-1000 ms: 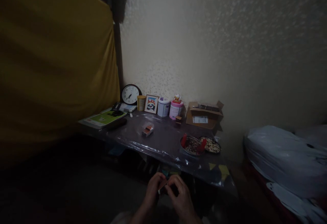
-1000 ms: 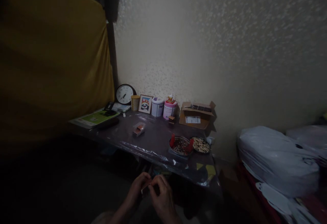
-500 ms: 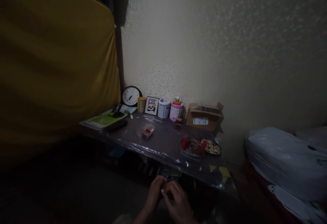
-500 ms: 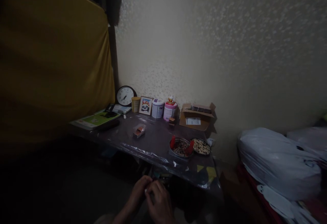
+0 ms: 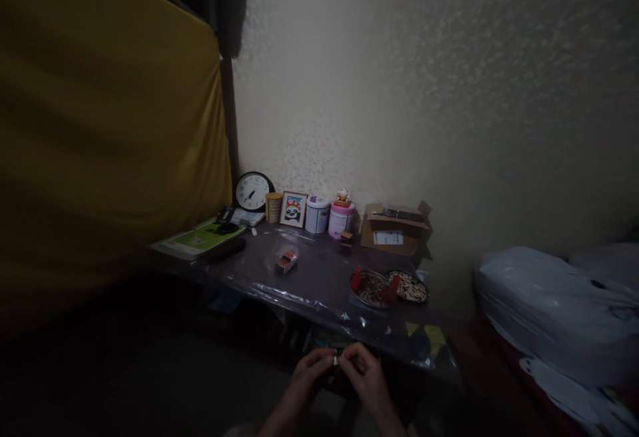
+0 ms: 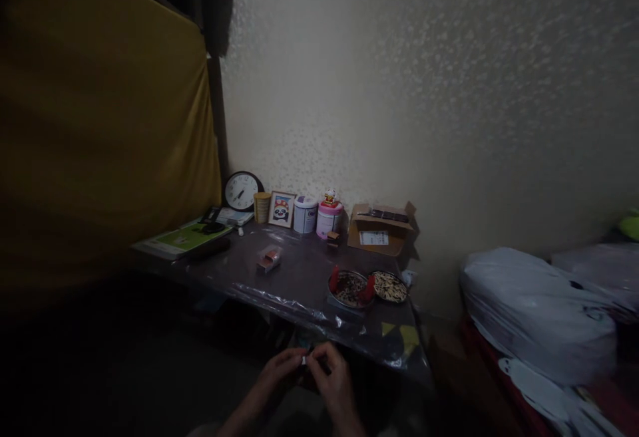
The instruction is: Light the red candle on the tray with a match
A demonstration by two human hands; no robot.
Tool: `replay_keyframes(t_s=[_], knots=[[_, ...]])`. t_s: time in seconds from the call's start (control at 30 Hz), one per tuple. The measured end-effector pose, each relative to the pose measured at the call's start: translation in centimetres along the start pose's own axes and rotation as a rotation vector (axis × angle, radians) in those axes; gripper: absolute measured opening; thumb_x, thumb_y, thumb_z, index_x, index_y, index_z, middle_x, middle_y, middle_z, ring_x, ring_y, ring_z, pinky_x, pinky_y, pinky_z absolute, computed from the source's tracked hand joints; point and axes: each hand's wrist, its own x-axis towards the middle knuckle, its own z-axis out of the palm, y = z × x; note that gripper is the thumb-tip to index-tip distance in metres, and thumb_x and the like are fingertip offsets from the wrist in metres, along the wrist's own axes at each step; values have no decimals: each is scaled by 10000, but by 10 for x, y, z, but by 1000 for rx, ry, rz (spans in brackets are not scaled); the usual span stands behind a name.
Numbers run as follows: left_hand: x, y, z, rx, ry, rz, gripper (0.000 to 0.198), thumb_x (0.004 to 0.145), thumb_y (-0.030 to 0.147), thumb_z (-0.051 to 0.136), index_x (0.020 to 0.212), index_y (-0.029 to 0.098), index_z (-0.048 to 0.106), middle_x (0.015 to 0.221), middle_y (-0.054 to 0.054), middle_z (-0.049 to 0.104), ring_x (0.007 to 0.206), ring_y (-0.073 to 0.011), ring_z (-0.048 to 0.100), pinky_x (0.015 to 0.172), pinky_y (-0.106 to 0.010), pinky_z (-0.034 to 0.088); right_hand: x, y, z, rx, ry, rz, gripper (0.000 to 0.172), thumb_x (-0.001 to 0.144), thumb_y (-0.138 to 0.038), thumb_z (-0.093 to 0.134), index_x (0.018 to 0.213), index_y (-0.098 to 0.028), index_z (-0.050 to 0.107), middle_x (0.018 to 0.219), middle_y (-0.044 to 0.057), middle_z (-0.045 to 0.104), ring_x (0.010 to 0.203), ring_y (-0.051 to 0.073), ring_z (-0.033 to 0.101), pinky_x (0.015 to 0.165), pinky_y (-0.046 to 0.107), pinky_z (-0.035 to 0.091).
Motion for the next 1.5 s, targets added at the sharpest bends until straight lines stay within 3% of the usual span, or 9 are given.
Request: replay_keyframes(t_s=[0.2,0.43,0.67,0.87,1.07,1.27,1.5], knots=[[5,-7,-5,-89,2,-44,265,510,317,789,708,169,691,673,-38,698,682,-172,612,668,-283,404,5,-1,-10,293,110,185,292,628,-435,705,648,-178,569,577,-32,545,568,131,526,561,223,427],[0,-5,-5,-127,-67,-72,215,590,233,743,791,168,707,820,-76,730,860,-224,632,817,-327,402,8,4,-16,441,165,308,384,535,-427,770,788,-184,614,649,-12,625,592,142,577,584,246,470],[-5,-3,-3,-183,-160,-52,221,641,194,701,861,170,704,909,-91,720,923,-226,616,886,-342,382,9,4,-17,395,164,276,387,543,-478,749,747,-167,642,644,17,649,606,173,608,586,272,491],[-3,-2,-2,-166,-111,-21,202,619,223,723,816,180,707,865,-74,716,875,-212,617,833,-331,396,5,5,-13,215,161,152,377,643,-528,658,736,-163,635,666,45,668,663,203,629,644,293,499],[-3,-4,-4,-177,-130,-18,222,607,223,732,822,174,715,874,-85,716,885,-220,614,855,-330,389,-2,4,-7,-60,88,4,259,785,-439,544,753,-196,629,734,24,674,734,183,631,678,234,478],[1,-8,-7,-201,-99,-13,208,624,213,717,826,162,718,894,-95,717,907,-220,609,860,-324,396,-5,0,-7,-222,88,-95,184,812,-370,535,772,-222,637,761,2,679,735,153,630,676,182,470],[-6,1,0,-182,-57,-38,242,552,258,775,768,162,722,842,-94,725,885,-228,618,861,-331,395,-5,-3,-8,-235,101,-131,178,811,-363,536,787,-227,647,767,9,693,729,162,644,666,182,486]])
